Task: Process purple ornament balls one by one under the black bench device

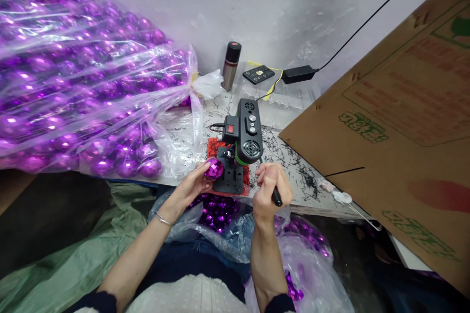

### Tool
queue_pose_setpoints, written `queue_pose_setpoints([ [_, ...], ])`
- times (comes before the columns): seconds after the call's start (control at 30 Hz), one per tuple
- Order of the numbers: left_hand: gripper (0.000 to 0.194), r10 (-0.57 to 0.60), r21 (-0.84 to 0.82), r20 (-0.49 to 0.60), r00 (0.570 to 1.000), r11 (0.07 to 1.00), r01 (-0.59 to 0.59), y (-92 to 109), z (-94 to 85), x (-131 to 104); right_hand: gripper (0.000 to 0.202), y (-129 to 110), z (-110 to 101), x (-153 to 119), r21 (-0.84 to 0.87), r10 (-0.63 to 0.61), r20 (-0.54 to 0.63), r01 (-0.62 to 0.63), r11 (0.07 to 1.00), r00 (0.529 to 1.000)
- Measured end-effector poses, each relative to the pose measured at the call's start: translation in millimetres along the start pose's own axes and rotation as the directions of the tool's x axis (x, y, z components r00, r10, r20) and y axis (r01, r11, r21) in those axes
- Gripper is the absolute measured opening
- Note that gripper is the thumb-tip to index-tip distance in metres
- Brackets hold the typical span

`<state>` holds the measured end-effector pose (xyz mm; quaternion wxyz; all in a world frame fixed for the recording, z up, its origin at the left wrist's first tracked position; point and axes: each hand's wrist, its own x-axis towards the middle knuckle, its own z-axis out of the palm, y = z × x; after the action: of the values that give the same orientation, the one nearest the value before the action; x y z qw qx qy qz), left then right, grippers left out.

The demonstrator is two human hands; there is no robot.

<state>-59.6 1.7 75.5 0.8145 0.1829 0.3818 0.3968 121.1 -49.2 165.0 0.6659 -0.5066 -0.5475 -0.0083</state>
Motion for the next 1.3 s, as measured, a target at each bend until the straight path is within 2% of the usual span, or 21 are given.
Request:
queue_pose_setpoints([
  [0.17,0.016,-0.057,-0.046,0.043,0.997,0.997,0.059,4,0.6,2,0.045,-2,-1,4,0.005,0.001,0.011,-0.001,1.0,1.0],
  [0.33,0.028,0.015,-0.151,-0.024,1.0,0.988,-0.019,3,10.6,5,0.044,-1,-1,3,0.002,-0.025,0.013,0.025,1.0,1.0],
  [0.47,0.018,0.066,-0.218,-0.085,0.994,0.972,-0.083,3,14.7,13,0.043,0,-2,1,0.004,-0.033,0.01,0.033,0.999,0.999],
  [0.63,0.026,0.171,-0.068,-0.12,0.978,0.981,-0.179,-4,15.7,23,0.041,-1,-3,0,-0.015,-0.031,0.017,0.031,0.999,0.999],
  [0.77,0.047,0.358,0.162,-0.161,0.92,0.929,-0.333,-23,17.2,30,0.041,-1,-3,-1,-0.011,-0.038,0.02,0.038,0.999,0.999],
  [0.87,0.056,0.454,0.349,-0.086,0.887,0.847,-0.4,-36,14.7,33,0.041,-1,-4,-2,-0.029,-0.051,0.026,0.051,0.998,0.998],
  [0.97,0.055,0.529,0.503,0.009,0.848,0.731,-0.462,-46,10.4,36,0.04,0,-4,-3,-0.031,-0.077,0.035,0.078,0.996,0.996],
  [1.13,0.049,0.582,0.561,0.142,0.801,0.619,-0.549,-58,8.3,43,0.037,1,-5,-5,-0.021,-0.068,0.043,0.069,0.997,0.997],
  [1.3,0.049,0.612,0.617,0.225,0.758,0.513,-0.597,-62,4.4,48,0.037,2,-6,-6,-0.041,-0.067,0.05,0.069,0.997,0.996],
])
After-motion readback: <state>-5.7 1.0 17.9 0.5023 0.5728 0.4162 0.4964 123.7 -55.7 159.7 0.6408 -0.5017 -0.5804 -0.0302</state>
